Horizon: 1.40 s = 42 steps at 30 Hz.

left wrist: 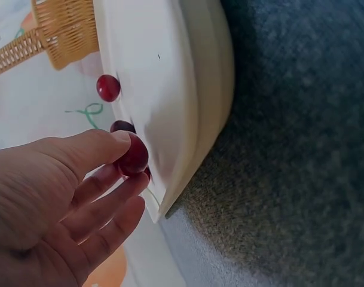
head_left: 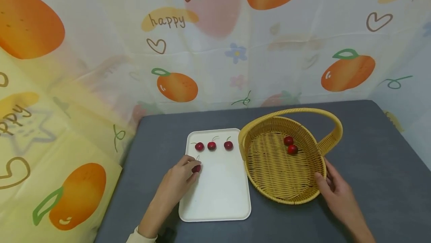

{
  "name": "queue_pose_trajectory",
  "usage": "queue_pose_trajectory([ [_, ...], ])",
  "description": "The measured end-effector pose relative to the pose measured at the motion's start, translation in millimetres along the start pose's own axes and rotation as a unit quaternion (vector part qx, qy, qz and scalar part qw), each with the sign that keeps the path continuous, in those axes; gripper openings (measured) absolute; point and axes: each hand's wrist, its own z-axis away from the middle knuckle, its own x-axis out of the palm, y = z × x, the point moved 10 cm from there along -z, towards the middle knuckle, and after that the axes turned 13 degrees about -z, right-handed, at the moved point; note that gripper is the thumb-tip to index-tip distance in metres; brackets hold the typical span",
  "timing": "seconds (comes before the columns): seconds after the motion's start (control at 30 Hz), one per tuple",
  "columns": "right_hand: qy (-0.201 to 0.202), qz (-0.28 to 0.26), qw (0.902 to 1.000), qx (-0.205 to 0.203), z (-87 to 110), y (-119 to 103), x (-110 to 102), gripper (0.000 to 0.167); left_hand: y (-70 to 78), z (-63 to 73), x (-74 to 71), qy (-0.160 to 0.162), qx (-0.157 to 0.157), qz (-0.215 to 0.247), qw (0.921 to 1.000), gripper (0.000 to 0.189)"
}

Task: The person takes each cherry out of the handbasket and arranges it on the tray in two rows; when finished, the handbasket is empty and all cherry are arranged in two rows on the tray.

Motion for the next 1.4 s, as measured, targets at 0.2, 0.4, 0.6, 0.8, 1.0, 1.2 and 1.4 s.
queue_pose_trajectory([
  [0.2,0.002,-0.014,0.9998,-0.017,0.0,1,1,0.065,1.0,-2.3,7.8,-0.026,-0.003,-0.003,0.9997,0.029],
  [0.4,0.002,-0.013,0.9998,-0.017,-0.3,0,1,0.065,3.2,-4.9,11.4,-0.024,-0.003,-0.013,0.9996,0.032],
  [0.6,0.007,-0.017,0.9993,-0.031,-1.4,-3,-1,0.064,7.0,-6.8,12.8,-0.016,0.01,-0.047,0.9987,0.038],
  [0.8,0.006,-0.012,0.9994,-0.031,-1.4,-4,-1,0.063,8.4,-7.1,11.8,-0.014,0.013,-0.068,0.9975,0.048],
  [1.0,0.007,-0.017,0.9992,-0.037,-0.3,-5,-1,0.063,9.1,-6.6,8.6,-0.013,0.014,-0.079,0.9967,0.053],
  [1.2,0.007,-0.02,0.9991,-0.038,-0.5,-5,-1,0.063,9.7,-5.5,3.8,-0.003,0.01,-0.084,0.9964,0.053],
  [1.4,0.007,-0.016,0.9992,-0.036,0.0,-5,0,0.063,20.2,-4.9,-7.5,0.02,0.017,-0.081,0.9964,0.046],
])
